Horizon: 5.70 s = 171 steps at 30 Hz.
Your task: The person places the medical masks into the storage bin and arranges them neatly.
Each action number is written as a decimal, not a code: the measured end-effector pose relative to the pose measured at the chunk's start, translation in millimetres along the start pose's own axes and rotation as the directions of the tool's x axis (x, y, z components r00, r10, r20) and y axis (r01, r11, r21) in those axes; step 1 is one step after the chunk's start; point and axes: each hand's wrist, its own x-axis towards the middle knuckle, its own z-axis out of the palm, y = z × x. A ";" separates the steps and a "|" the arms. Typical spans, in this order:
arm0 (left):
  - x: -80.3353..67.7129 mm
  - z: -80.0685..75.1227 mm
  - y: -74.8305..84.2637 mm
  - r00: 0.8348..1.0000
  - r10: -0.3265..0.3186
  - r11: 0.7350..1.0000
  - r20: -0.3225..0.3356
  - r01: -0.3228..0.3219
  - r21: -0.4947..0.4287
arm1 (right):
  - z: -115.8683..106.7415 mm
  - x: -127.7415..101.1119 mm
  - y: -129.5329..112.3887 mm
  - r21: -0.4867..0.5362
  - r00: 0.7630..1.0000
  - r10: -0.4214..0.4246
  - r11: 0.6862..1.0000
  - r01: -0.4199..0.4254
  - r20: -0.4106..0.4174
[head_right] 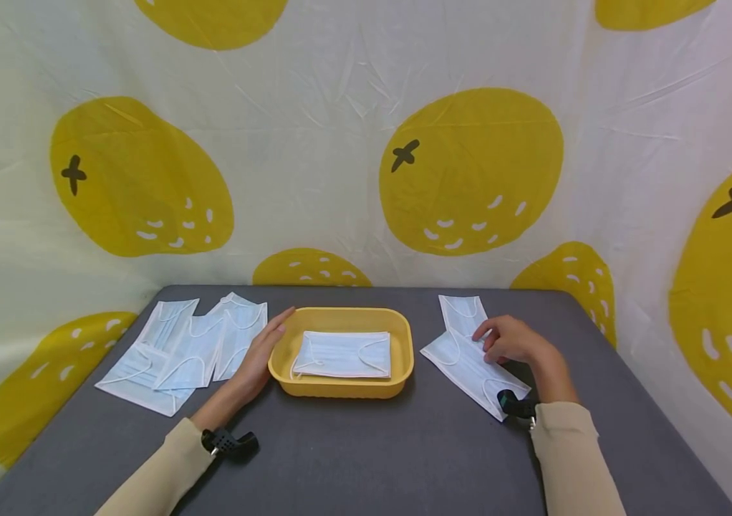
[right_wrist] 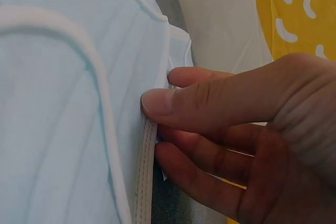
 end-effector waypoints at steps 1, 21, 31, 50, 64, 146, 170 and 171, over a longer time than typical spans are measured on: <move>-0.1 0.0 -0.2 1.000 -0.002 1.000 -0.001 0.002 0.000 | 0.5 0.3 -0.7 0.001 1.000 0.000 1.000 0.000 -0.001; -1.6 -0.4 -1.6 1.000 -0.009 1.000 -0.003 0.009 -0.020 | -2.6 -1.2 6.7 0.054 0.997 -0.057 0.997 0.055 0.044; -2.7 -1.3 0.5 1.000 -0.019 1.000 -0.003 0.019 -0.016 | -6.7 -4.0 1.6 0.147 0.997 -0.073 0.987 0.071 0.005; -1.3 -0.5 0.7 1.000 -0.005 1.000 0.007 0.005 -0.016 | -6.4 -3.5 6.5 0.208 0.995 -0.097 0.973 0.103 -0.036; 1.4 -1.9 -2.7 1.000 -0.014 1.000 0.009 0.014 -0.009 | -1.3 -2.2 8.7 0.232 0.995 -0.046 0.970 0.065 -0.084; -1.8 0.4 -1.2 1.000 0.017 1.000 0.016 -0.017 -0.015 | -9.7 -9.4 -33.5 0.136 0.972 -0.074 0.985 0.106 -0.221; -2.3 0.4 -2.9 1.000 0.004 1.000 0.005 -0.004 0.005 | -13.8 -12.6 -42.0 0.161 0.966 -0.062 0.981 0.105 -0.250; -2.0 0.4 -3.0 1.000 0.005 1.000 0.004 -0.005 0.004 | -14.2 -12.8 -42.8 0.156 0.966 -0.064 0.982 0.105 -0.252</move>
